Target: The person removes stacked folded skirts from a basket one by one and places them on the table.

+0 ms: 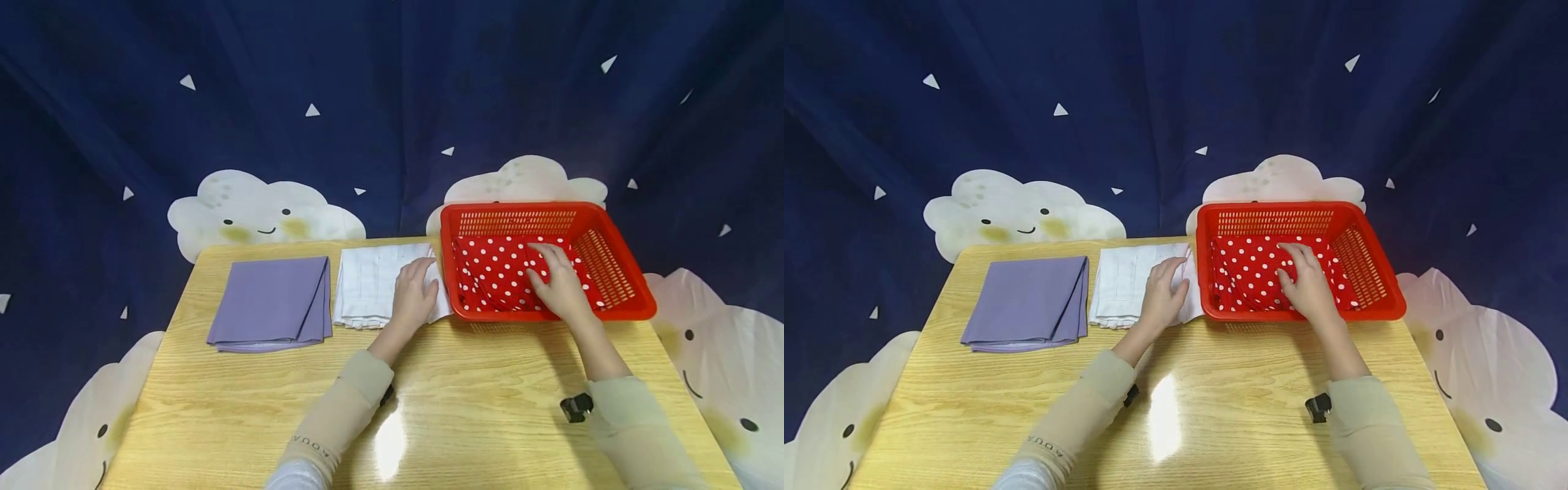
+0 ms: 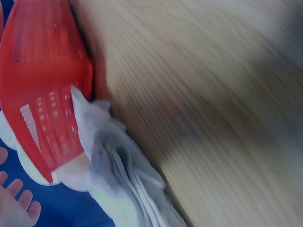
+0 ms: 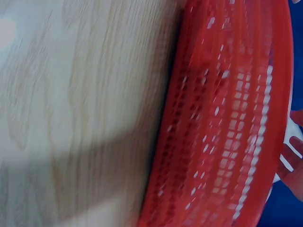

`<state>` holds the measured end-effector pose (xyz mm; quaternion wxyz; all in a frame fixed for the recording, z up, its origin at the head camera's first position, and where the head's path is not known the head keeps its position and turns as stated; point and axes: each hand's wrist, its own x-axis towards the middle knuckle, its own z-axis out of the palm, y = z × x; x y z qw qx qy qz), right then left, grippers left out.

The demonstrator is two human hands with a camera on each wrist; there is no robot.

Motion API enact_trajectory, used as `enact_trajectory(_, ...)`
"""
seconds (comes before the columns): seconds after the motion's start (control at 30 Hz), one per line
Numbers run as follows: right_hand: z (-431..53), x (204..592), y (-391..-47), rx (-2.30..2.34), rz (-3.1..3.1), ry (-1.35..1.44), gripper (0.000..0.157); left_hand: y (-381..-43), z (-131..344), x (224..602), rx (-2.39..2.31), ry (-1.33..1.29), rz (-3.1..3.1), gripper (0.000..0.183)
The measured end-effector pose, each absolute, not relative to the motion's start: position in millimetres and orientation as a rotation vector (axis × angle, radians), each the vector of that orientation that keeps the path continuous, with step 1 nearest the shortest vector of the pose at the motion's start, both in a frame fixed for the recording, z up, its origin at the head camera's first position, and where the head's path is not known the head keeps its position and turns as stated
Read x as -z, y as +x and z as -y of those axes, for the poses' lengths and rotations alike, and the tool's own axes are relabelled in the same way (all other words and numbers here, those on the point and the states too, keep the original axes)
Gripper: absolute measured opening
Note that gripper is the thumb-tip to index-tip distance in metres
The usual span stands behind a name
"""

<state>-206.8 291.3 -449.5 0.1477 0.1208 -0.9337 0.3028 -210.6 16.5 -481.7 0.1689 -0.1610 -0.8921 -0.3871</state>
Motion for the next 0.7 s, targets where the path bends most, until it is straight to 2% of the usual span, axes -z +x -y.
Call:
enact_trajectory(0.27,-330,455,-211,-0.894,2.796,0.169,0.060,-215,-54,475,1.072,-0.549,2.596,0.043)
enact_trajectory(0.7,-367,470,-232,-0.946,3.020,-0.036,0.077,-225,-98,463,1.003,-0.489,2.765,0.054)
